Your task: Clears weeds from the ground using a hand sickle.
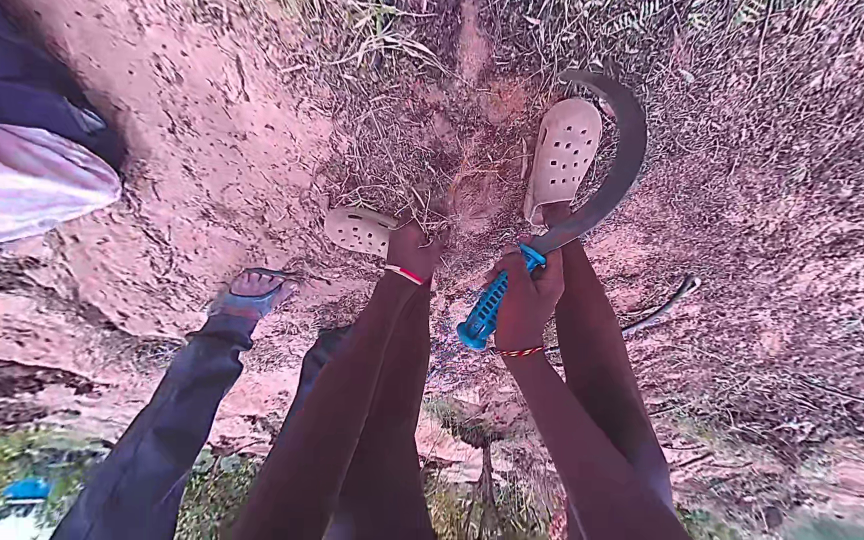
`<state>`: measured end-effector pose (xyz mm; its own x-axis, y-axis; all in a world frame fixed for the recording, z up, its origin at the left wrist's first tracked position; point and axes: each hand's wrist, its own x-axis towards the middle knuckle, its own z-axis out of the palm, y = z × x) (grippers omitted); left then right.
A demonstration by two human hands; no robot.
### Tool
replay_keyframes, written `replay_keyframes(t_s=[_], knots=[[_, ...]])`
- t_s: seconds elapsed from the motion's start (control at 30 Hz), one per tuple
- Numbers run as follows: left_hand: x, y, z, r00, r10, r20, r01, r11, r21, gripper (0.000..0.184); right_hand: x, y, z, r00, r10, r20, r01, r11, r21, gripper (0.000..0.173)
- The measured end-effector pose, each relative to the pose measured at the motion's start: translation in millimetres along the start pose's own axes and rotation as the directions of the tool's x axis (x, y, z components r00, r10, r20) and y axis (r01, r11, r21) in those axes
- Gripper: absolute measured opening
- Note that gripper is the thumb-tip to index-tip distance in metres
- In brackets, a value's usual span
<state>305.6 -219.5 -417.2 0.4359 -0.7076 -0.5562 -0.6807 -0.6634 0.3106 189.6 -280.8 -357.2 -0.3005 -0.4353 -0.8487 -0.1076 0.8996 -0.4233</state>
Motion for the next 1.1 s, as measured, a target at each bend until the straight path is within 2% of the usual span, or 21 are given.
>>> replay_keyframes(t_s=[0.03, 0.07, 0.13, 0.2, 0.23, 0.3, 0.37, 0.43, 0.5, 0.6, 0.77, 0.83, 0.93, 0.97, 1.03, 1.1], knots=[[-7, -30, 21, 0.999, -0.04, 0.026, 0.044, 0.983, -0.176, 0.043, -1, 5, -2, 1.0, -0.001, 0.009, 0.001, 1.0, -0.02, 0.027], [-5, -48, 28, 0.979, -0.134, 0.155, 0.169, 0.956, -0.241, 0.047, -2, 9, -3, 1.0, 0.0, 0.019, 0.0, 0.999, -0.036, 0.027], [7, -62, 32, 0.929, -0.277, 0.246, 0.337, 0.908, -0.25, 0.054, -3, 14, -4, 0.999, 0.012, 0.033, -0.01, 0.998, -0.055, 0.026], [25, -66, 38, 0.919, -0.303, 0.253, 0.355, 0.914, -0.197, 0.058, -3, 16, -2, 1.0, 0.008, 0.024, -0.007, 0.998, -0.057, 0.023], [36, -68, 44, 0.925, -0.268, 0.27, 0.317, 0.936, -0.155, 0.058, -4, 16, -2, 1.0, 0.007, 0.025, -0.006, 0.998, -0.056, 0.022], [64, -70, 66, 0.931, -0.126, 0.343, 0.141, 0.99, -0.02, 0.053, -5, 17, 0, 1.0, 0.01, 0.027, -0.008, 0.998, -0.064, 0.022], [89, -58, 86, 0.874, 0.02, 0.486, -0.081, 0.991, 0.104, 0.053, -8, 22, 1, 0.999, 0.014, 0.039, -0.01, 0.996, -0.089, 0.024], [105, -38, 108, 0.79, 0.164, 0.591, -0.296, 0.946, 0.133, 0.058, -10, 24, 2, 0.999, 0.023, 0.047, -0.018, 0.993, -0.114, 0.024], [111, -23, 131, 0.743, 0.244, 0.623, -0.401, 0.908, 0.122, 0.066, -9, 24, 2, 0.999, 0.018, 0.048, -0.012, 0.992, -0.122, 0.025], [92, -23, 147, 0.768, 0.183, 0.614, -0.324, 0.938, 0.126, 0.065, -10, 26, 1, 0.998, 0.012, 0.069, -0.001, 0.988, -0.152, 0.021], [51, -74, 132, 0.669, -0.035, 0.742, -0.211, 0.949, 0.235, 0.056, -11, 24, 7, 0.995, 0.036, 0.093, -0.02, 0.987, -0.162, 0.021], [45, -93, 112, 0.709, -0.086, 0.7, -0.156, 0.949, 0.273, 0.06, -11, 21, 8, 0.994, 0.031, 0.106, -0.013, 0.987, -0.163, 0.018], [50, -121, 74, 0.858, -0.149, 0.492, 0.006, 0.96, 0.28, 0.068, -14, 20, 7, 0.993, 0.031, 0.116, -0.01, 0.984, -0.177, 0.017], [59, -128, 65, 0.881, -0.187, 0.434, 0.066, 0.958, 0.279, 0.077, -14, 20, 7, 0.992, 0.03, 0.121, -0.008, 0.983, -0.186, 0.018], [82, -138, 57, 0.891, -0.249, 0.379, 0.147, 0.949, 0.278, 0.084, -14, 19, 6, 0.992, 0.029, 0.124, -0.003, 0.979, -0.205, 0.02], [99, -137, 57, 0.866, -0.298, 0.402, 0.206, 0.945, 0.256, 0.079, -14, 18, 7, 0.991, 0.043, 0.128, -0.014, 0.976, -0.215, 0.02]])
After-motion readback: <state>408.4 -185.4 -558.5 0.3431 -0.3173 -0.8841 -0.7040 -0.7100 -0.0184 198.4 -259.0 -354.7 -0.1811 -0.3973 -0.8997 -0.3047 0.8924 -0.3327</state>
